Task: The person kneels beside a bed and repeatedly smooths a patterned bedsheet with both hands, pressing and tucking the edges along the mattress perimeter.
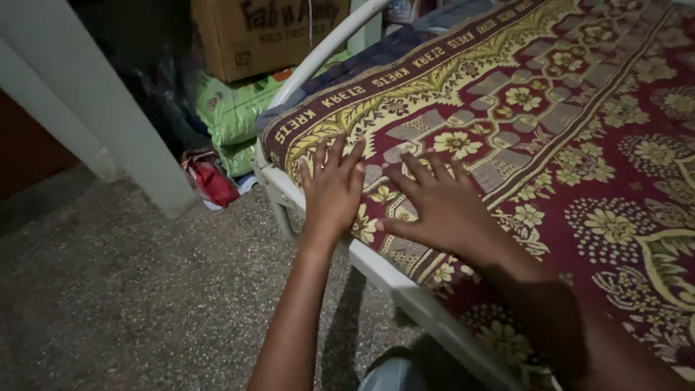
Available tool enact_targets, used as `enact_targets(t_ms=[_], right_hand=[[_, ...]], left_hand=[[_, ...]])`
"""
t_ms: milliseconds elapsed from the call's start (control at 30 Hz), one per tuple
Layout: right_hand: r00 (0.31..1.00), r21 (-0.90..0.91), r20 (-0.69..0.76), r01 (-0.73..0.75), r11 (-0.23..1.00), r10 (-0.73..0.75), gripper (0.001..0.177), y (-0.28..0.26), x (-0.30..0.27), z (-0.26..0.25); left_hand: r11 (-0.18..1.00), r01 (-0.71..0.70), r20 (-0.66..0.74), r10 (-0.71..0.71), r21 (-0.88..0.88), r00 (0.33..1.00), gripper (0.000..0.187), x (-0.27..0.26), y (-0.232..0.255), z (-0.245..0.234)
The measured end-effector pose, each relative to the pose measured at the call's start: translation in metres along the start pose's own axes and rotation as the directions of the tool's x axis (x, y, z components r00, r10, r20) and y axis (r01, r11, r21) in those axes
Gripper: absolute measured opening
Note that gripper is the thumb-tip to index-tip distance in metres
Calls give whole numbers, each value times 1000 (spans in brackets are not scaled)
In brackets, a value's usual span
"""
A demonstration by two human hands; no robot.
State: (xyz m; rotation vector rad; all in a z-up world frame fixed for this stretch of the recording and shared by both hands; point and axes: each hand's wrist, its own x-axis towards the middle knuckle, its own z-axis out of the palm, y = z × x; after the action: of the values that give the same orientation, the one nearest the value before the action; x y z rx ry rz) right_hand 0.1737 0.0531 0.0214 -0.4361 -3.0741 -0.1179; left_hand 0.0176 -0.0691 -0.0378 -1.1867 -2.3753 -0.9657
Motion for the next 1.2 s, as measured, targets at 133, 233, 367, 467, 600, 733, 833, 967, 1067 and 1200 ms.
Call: enact_targets(t_ms=[133,233,367,467,600,733,833,967,1067,1200], right_hand=[[999,-43,23,-21,999,22,102,-14,-4,5],[999,-39,-32,-17,999,16,105,-19,-6,7],[995,-19,-96,8,1000,-10,93,-17,-12,1],[988,44,-130,92,995,-85,75,-26,-24,0],[935,-198,-177,274,941,-309,61,-51,-67,6],[833,137,215,491,861,-509,28,-34,-119,-8],[994,718,-51,102,689,-94,57,30,-130,-35],[969,495,-178,-62,867,171,70,99,-130,-36],[992,211,-113,-24,977,49,78,97,-134,-3],[974,-6,146,175,985,-172,79,50,-160,14]], left_hand=[[1000,-3,-42,2,-28,999,46,-4,-9,7],[1000,-14,-70,12,-25,997,45,-6,-9,10],[999,-5,-61,7,36,998,46,-7,-3,9],[998,-9,-37,11,65,999,48,-8,-3,5],[995,17,7,-17,95,1000,47,-5,1,7],[997,42,19,-44,61,999,48,1,0,6],[996,58,41,-61,72,997,48,-6,1,12],[997,50,14,-51,63,999,49,-7,2,10],[999,31,-16,-31,37,999,48,-2,2,16],[998,55,-1,-55,30,998,47,-8,-5,23]])
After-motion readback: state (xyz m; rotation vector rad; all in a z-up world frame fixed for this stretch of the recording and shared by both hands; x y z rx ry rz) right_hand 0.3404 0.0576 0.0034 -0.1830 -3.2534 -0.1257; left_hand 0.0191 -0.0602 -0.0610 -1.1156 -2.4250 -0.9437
